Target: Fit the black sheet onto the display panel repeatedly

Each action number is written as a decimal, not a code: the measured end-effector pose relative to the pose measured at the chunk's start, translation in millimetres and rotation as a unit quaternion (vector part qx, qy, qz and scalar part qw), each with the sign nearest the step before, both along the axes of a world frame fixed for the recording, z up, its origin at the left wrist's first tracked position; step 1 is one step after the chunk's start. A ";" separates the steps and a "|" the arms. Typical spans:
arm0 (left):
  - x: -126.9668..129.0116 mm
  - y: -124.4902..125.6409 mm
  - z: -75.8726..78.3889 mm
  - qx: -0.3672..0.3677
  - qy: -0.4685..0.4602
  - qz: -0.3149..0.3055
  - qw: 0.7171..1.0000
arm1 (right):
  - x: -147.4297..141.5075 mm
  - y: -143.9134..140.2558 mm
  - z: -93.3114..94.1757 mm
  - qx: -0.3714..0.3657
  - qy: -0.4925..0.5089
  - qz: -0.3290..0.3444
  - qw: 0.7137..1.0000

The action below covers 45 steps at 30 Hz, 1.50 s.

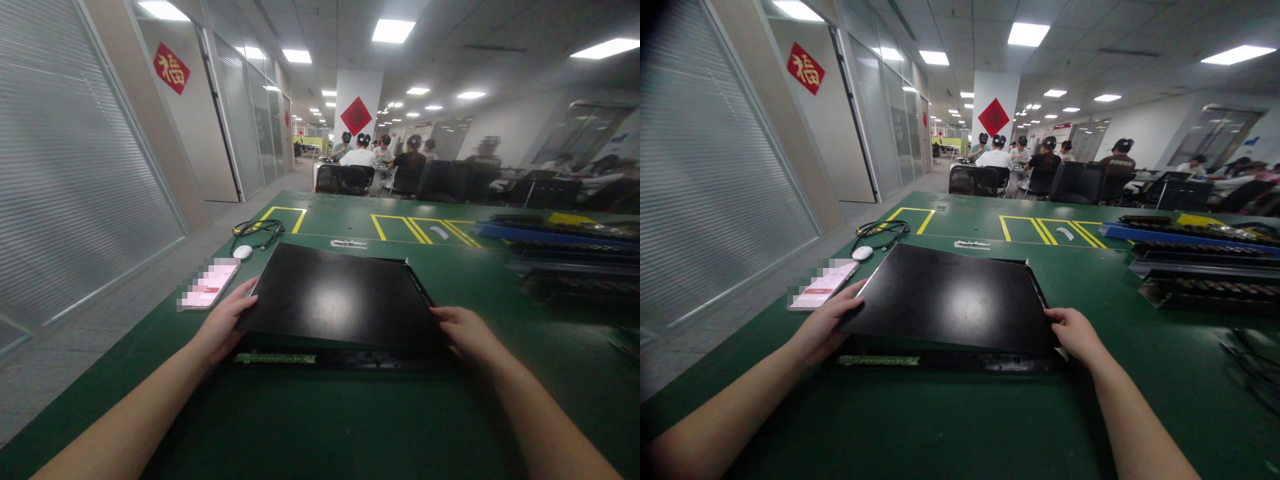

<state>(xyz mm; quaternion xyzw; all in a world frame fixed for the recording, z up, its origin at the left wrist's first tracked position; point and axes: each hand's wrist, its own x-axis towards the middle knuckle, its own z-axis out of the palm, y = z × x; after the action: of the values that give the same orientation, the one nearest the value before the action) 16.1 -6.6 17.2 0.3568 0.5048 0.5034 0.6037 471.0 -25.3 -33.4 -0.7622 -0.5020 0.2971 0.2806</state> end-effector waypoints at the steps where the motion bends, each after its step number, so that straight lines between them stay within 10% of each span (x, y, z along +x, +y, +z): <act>1: 0.4 -0.2 0.6 -0.001 0.002 0.002 1.000 | -0.4 0.3 0.0 0.002 0.013 -0.001 1.000; 14: -14.6 4.9 -5.2 0.055 0.077 -0.010 0.995 | 11.4 4.9 -13.0 0.022 0.056 0.002 0.998; 27: -26.1 18.6 -31.9 0.136 0.349 -0.011 0.927 | 5.3 2.2 -3.8 0.025 -0.006 0.026 0.999; 45: -33.2 24.5 -43.7 0.162 0.474 -0.070 0.863 | 9.3 1.2 -3.1 0.043 -0.015 0.055 0.997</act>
<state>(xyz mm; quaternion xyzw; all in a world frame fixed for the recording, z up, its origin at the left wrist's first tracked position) -17.1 17.9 -26.4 0.6795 0.6153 0.3044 0.2588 480.3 -24.1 -36.5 -0.7251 -0.5599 0.2788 0.2882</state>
